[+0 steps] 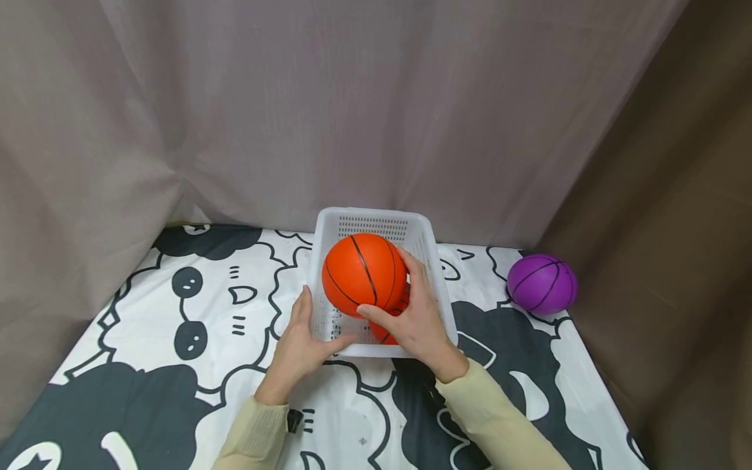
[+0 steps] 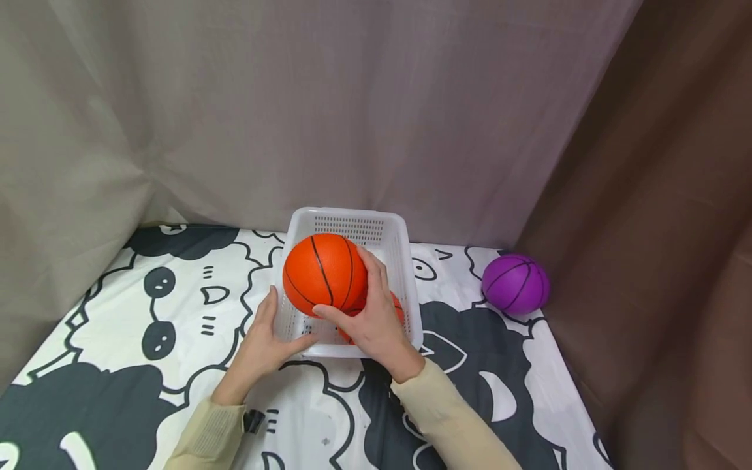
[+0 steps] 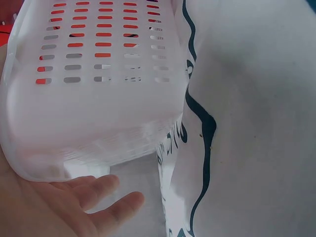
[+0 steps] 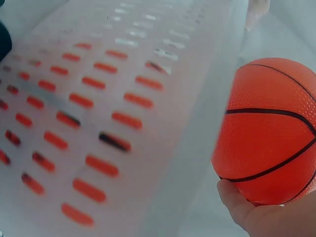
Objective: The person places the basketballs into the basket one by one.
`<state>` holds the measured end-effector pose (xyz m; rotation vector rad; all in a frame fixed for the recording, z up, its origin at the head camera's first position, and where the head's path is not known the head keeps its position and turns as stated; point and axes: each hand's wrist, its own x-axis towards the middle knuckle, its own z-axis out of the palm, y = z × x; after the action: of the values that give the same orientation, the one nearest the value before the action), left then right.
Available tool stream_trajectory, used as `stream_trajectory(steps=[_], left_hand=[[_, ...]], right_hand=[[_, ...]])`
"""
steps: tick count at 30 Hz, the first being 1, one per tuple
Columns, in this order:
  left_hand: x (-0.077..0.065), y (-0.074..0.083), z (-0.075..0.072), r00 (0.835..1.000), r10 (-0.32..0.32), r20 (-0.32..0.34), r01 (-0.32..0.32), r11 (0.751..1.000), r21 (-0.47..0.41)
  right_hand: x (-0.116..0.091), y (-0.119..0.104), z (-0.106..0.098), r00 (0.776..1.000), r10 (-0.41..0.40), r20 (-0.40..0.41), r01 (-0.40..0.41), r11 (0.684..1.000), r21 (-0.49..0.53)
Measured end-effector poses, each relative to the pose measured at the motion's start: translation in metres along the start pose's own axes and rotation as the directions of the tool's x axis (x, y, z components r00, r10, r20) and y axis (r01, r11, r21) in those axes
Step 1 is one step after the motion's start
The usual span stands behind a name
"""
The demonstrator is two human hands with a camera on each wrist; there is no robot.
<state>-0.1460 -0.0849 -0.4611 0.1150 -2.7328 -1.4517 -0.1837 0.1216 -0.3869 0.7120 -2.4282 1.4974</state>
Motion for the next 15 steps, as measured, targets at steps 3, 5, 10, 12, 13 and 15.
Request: stream_trajectory(steps=[3, 5, 10, 12, 13, 15], left_hand=[[0.001, 0.0, 0.0, 1.0, -0.004, 0.003, 0.004, 1.0, -0.003], [0.001, 0.0, 0.0, 1.0, 0.002, 0.0, -0.002, 1.0, -0.006], [0.001, 0.0, -0.001, 1.0, 0.029, -0.01, -0.029, 1.0, -0.011], [0.001, -0.001, 0.0, 0.999, 0.036, -0.012, -0.036, 0.999, -0.012], [0.001, -0.001, 0.0, 0.999, 0.038, -0.012, -0.038, 0.999, -0.014], [0.001, -0.001, 0.0, 0.999, 0.038, -0.012, -0.038, 0.999, -0.011]], right_hand=[[-0.001, 0.0, 0.005, 1.0, -0.005, 0.01, 0.006, 1.0, -0.03], [-0.002, 0.001, 0.008, 1.0, -0.008, 0.013, 0.008, 0.999, -0.045], [-0.006, 0.004, 0.013, 0.999, -0.004, 0.032, 0.006, 0.999, -0.05], [-0.007, 0.004, 0.015, 0.999, 0.001, 0.044, 0.001, 0.999, -0.054], [-0.007, 0.005, 0.016, 0.999, 0.005, 0.046, -0.002, 0.998, -0.063], [-0.008, 0.006, 0.017, 0.998, 0.011, 0.054, -0.008, 0.997, -0.072]])
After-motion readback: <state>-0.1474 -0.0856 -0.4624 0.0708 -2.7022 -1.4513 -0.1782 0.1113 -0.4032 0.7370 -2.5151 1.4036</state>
